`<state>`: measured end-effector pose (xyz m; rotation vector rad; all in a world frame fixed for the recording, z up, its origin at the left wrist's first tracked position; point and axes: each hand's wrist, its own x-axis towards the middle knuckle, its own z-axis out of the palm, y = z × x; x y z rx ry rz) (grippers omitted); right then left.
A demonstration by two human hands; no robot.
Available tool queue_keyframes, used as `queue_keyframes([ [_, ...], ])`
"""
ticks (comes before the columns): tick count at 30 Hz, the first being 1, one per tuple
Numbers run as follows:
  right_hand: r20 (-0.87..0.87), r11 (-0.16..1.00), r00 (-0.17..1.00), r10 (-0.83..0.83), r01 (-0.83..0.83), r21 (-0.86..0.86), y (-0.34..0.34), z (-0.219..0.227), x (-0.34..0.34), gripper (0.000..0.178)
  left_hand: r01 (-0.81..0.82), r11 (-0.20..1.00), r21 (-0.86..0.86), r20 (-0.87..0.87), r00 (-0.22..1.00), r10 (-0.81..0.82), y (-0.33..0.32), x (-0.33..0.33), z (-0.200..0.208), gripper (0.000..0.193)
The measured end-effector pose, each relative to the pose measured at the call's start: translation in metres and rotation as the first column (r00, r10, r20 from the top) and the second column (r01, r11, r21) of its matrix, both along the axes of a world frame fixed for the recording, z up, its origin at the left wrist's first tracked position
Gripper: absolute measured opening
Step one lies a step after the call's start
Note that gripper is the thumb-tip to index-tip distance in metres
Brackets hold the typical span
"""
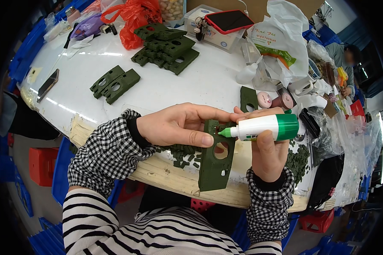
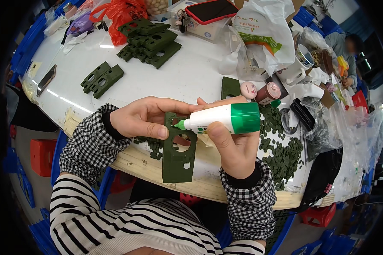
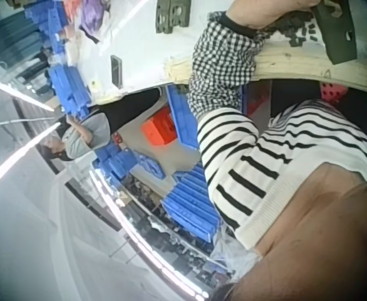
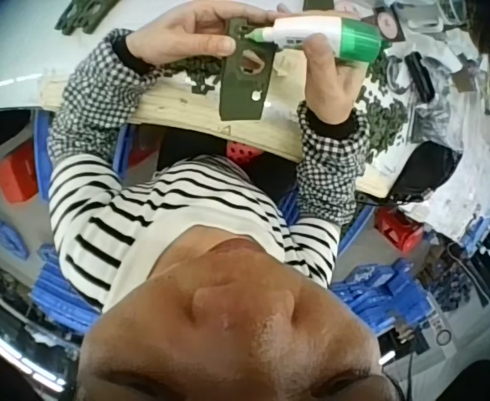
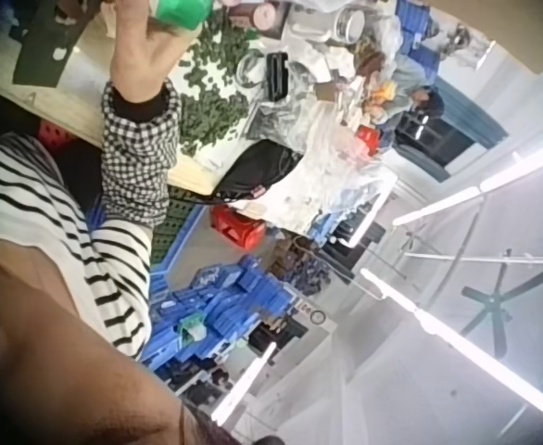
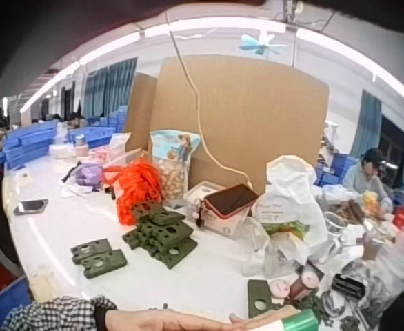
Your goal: Assembling toy tank models by gluing small white circular components onto green tank bodies.
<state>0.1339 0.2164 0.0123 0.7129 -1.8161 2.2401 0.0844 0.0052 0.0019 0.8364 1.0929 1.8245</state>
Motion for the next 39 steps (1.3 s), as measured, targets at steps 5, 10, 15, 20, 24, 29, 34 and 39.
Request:
queue_keyframes([
  [5,0.061,0.997,0.997,-0.040,0.044,-0.068,0.0047,0.0023,0.0005,0.030,0.001,1.000,-0.003,0.047,0.999,-0.001,-0.0001,0.0003,0.0024,0.058],
  [10,0.115,0.994,0.988,-0.108,0.108,0.010,0.0054,0.0051,0.0028,0.035,0.007,1.000,0.001,0.045,0.999,-0.007,-0.0017,-0.0004,0.0042,0.066],
  [15,0.069,0.987,0.988,-0.138,0.131,0.094,0.0092,0.0043,0.0013,0.035,-0.008,0.999,0.039,0.028,1.000,0.007,-0.0003,0.0002,0.0029,0.057],
  [20,0.069,0.987,0.988,-0.139,0.132,0.094,0.0073,0.0055,0.0020,0.034,0.007,0.999,0.036,0.030,1.000,-0.008,-0.0018,-0.0004,0.0021,0.053],
  [24,0.085,0.986,0.985,-0.152,0.146,0.074,0.0071,0.0031,0.0025,0.034,-0.001,0.999,0.043,0.022,1.000,0.000,-0.0009,-0.0002,0.0024,0.054],
  [29,0.082,0.988,0.987,-0.141,0.135,0.079,0.0084,0.0023,0.0024,0.033,0.003,0.999,0.049,0.022,1.000,-0.004,-0.0012,-0.0003,0.0019,0.054],
  [34,0.105,0.989,0.984,-0.141,0.137,0.048,0.0071,0.0022,0.0032,0.032,0.011,0.999,0.041,0.037,0.999,-0.012,-0.0016,-0.0005,0.0021,0.054],
  [39,0.090,0.988,0.985,-0.144,0.138,0.069,0.0073,0.0034,0.0030,0.031,-0.007,0.999,0.044,0.026,1.000,0.006,-0.0009,0.0001,0.0022,0.054],
])
